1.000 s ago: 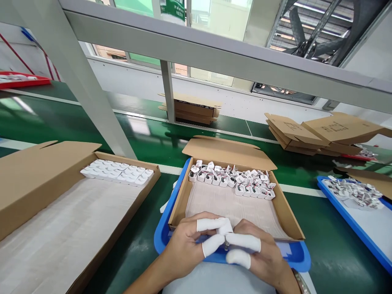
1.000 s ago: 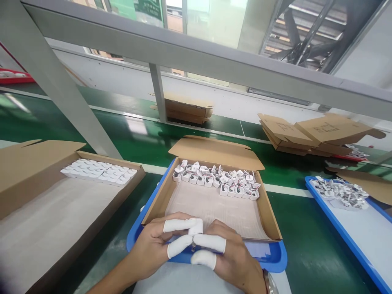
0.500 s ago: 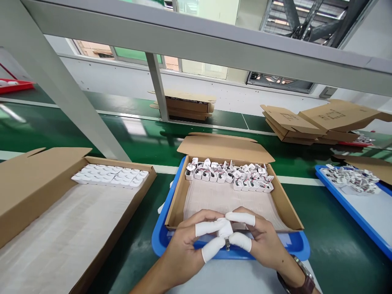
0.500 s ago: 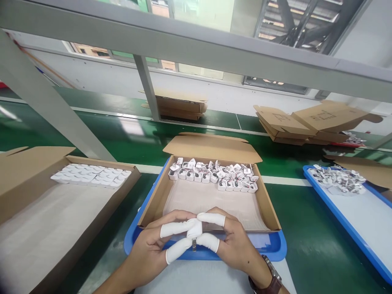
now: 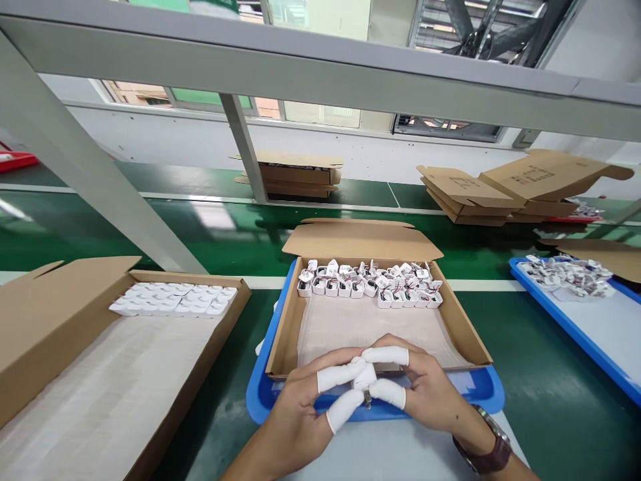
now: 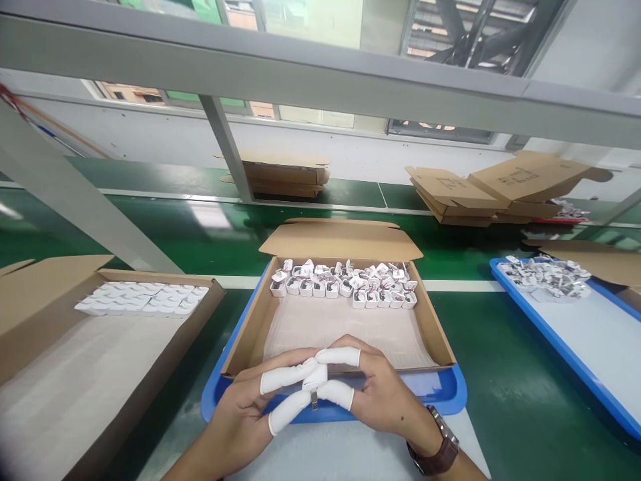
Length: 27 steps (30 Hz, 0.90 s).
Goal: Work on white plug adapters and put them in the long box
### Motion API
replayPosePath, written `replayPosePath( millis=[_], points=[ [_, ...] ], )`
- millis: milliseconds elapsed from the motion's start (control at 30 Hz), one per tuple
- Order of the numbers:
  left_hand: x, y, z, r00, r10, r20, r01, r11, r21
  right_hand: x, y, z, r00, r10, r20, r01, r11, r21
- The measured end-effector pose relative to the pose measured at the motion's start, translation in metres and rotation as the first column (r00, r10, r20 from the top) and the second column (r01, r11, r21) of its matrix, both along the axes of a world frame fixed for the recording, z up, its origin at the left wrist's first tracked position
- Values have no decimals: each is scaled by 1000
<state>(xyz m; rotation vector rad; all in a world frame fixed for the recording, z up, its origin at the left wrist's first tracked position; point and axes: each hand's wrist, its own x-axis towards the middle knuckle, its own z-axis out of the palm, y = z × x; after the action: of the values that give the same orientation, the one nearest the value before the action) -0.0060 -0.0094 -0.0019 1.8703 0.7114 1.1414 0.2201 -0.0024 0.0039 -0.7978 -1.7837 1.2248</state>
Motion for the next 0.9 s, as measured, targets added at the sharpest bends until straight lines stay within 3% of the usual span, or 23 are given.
replayPosePath(
  millis=[267,433,567,900],
  points=[
    [1,0,-1,994,111,4,-111,989,99,-3,1,6,997,5,83,-2,999,-37],
    [3,1,1,991,130,-15,-127,983,129,-6,-1,3,1000,-13,-5,12,989,-145],
    [3,2,-2,996,87,12,-88,995,50,-7,-1,3,997,-33,-70,15,970,-244],
    [-2,3,-2,1000,-7,20,8,999,-36,-3,3,8,992,57,-112,-85,960,-268]
  ],
)
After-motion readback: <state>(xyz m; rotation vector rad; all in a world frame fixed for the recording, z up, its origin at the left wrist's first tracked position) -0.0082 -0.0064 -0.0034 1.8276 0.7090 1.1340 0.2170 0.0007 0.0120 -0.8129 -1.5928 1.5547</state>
